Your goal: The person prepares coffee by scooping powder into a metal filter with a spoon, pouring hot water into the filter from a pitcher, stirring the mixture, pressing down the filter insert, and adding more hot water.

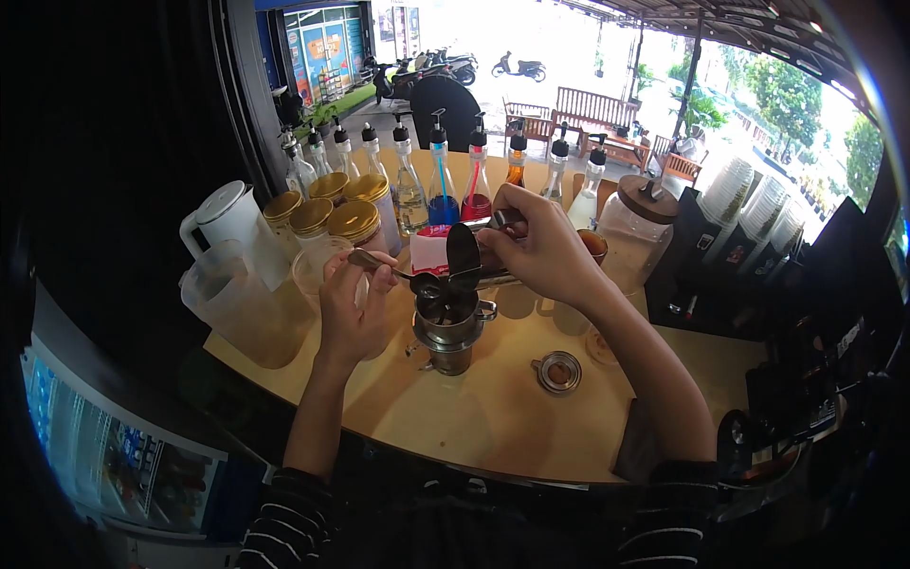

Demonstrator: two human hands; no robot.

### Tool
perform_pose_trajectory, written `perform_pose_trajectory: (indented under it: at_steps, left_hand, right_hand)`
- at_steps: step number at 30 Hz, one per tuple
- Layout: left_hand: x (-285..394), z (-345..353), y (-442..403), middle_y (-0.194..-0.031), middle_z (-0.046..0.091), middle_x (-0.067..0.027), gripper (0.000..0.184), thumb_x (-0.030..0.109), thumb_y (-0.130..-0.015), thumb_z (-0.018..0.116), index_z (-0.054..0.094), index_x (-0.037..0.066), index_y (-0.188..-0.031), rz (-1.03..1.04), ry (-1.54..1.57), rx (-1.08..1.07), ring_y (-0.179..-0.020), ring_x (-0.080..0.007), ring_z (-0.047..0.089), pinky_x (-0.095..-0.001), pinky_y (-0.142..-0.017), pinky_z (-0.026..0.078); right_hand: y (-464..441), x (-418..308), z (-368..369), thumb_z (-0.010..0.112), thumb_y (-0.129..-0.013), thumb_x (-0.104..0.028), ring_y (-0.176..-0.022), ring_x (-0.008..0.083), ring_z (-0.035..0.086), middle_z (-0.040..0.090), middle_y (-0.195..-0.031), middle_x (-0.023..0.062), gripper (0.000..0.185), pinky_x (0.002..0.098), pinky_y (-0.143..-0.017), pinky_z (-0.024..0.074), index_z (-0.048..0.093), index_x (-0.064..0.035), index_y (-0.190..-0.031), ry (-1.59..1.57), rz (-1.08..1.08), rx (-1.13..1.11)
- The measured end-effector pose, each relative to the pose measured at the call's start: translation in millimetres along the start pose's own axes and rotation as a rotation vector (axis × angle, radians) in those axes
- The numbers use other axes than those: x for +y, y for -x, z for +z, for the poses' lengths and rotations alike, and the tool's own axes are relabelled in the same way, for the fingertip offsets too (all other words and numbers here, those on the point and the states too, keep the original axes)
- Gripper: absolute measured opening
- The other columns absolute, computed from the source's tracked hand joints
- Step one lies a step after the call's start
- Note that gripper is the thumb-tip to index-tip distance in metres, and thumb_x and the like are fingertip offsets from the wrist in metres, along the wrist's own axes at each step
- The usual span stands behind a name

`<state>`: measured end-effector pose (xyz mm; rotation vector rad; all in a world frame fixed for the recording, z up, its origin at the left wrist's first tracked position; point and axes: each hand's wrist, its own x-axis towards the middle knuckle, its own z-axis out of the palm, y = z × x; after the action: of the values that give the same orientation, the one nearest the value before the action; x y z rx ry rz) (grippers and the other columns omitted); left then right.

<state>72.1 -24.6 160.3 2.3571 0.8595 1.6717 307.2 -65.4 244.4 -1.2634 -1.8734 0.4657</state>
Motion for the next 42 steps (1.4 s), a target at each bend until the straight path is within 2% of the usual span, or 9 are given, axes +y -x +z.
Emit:
perform_pose_trajectory:
  at_steps: [2, 3, 8, 10, 33, 35, 36, 38, 42]
  left_hand:
    - [0, -4, -2, -0.071, 0.066, -0.002, 0.009, 0.013, -0.093, 0.055, 0.062, 0.008, -0.095, -0.006, -0.01, 0.013, -0.07, -0.0175, 0.064, -0.0385, -0.097, 0.034]
    - [-1, -5, -2, -0.072, 0.066, -0.0024, 0.009, 0.012, -0.093, 0.055, 0.063, 0.008, -0.094, 0.02, -0.031, 0.035, -0.07, -0.0179, 0.063, -0.0381, -0.097, 0.035]
    - [-6, -9, -1, -0.072, 0.064, 0.0005, 0.011, 0.013, -0.093, 0.056, 0.06, 0.009, -0.102, 0.053, -0.058, 0.032, -0.076, -0.0152, 0.061, -0.0408, -0.099, 0.032]
    - [-1, -10, -2, -0.073, 0.067, -0.0032, 0.009, 0.012, -0.092, 0.055, 0.063, 0.008, -0.094, 0.025, -0.051, 0.04, -0.073, -0.018, 0.064, -0.0379, -0.097, 0.035]
    - [-2, 1, 3, -0.07, 0.065, -0.0022, 0.009, 0.014, -0.094, 0.054, 0.062, 0.009, -0.095, 0.004, -0.023, 0.002, -0.072, -0.0167, 0.064, -0.0409, -0.099, 0.033]
    - [-1, 2, 3, -0.07, 0.065, -0.0021, 0.009, 0.014, -0.094, 0.054, 0.062, 0.009, -0.095, 0.006, -0.024, 0.002, -0.072, -0.0164, 0.064, -0.041, -0.099, 0.033]
    - [0, 2, 3, -0.07, 0.065, -0.0021, 0.009, 0.014, -0.094, 0.054, 0.062, 0.009, -0.096, -0.001, -0.014, -0.005, -0.072, -0.016, 0.064, -0.0408, -0.1, 0.032]
    - [2, 4, 3, -0.071, 0.065, -0.002, 0.009, 0.014, -0.094, 0.054, 0.062, 0.01, -0.096, -0.006, -0.002, -0.012, -0.072, -0.0155, 0.064, -0.0407, -0.1, 0.032]
    - [4, 9, 3, -0.074, 0.065, -0.0012, 0.008, 0.012, -0.093, 0.055, 0.061, 0.009, -0.098, 0.029, 0.003, -0.027, -0.074, -0.0161, 0.063, -0.042, -0.099, 0.032]
  right_hand:
    - [-1, 2, 1, 0.067, -0.085, -0.011, -0.065, 0.0062, 0.037, 0.039, -0.066, -0.0026, 0.022, 0.026, -0.059, 0.0351, 0.047, -0.0024, -0.081, -0.005, 0.001, 0.046]
    - [-1, 1, 2, 0.067, -0.085, -0.011, -0.065, 0.0062, 0.037, 0.039, -0.066, -0.0026, 0.022, 0.026, -0.059, 0.0351, 0.047, -0.0024, -0.081, -0.006, 0.001, 0.045]
    - [-3, -4, 5, 0.063, -0.089, -0.006, -0.064, 0.0025, 0.055, 0.044, -0.06, -0.0022, 0.02, 0.0224, -0.055, 0.0425, 0.043, -0.0014, -0.084, -0.051, -0.013, 0.034]
    - [-5, -1, 7, 0.063, -0.088, -0.006, -0.063, 0.0029, 0.055, 0.043, -0.06, -0.0021, 0.021, 0.023, -0.054, 0.0418, 0.044, -0.0013, -0.083, -0.039, -0.015, 0.043]
    - [11, 1, -4, 0.063, -0.087, -0.002, -0.074, 0.015, 0.07, 0.058, -0.069, 0.0061, 0.018, 0.0248, -0.054, 0.0481, 0.045, 0.002, -0.087, 0.025, 0.014, 0.103]
    - [13, -3, -6, 0.063, -0.088, -0.005, -0.065, 0.0042, 0.055, 0.033, -0.065, -0.0041, 0.019, 0.0226, -0.057, 0.0474, 0.045, -0.0008, -0.082, 0.017, 0.064, 0.103]
    - [13, -3, -6, 0.063, -0.088, -0.005, -0.065, 0.0042, 0.055, 0.033, -0.065, -0.0041, 0.019, 0.0226, -0.057, 0.0474, 0.045, -0.0008, -0.082, 0.019, 0.065, 0.105]
    - [12, -2, -6, 0.063, -0.087, -0.001, -0.075, 0.0155, 0.071, 0.058, -0.07, 0.0062, 0.019, 0.024, -0.053, 0.0477, 0.044, 0.0025, -0.086, -0.022, 0.057, 0.095]
    - [7, 2, -2, 0.062, -0.087, -0.001, -0.074, 0.0165, 0.071, 0.059, -0.07, 0.0067, 0.019, 0.0246, -0.054, 0.0481, 0.044, 0.0022, -0.085, -0.033, 0.047, 0.092]
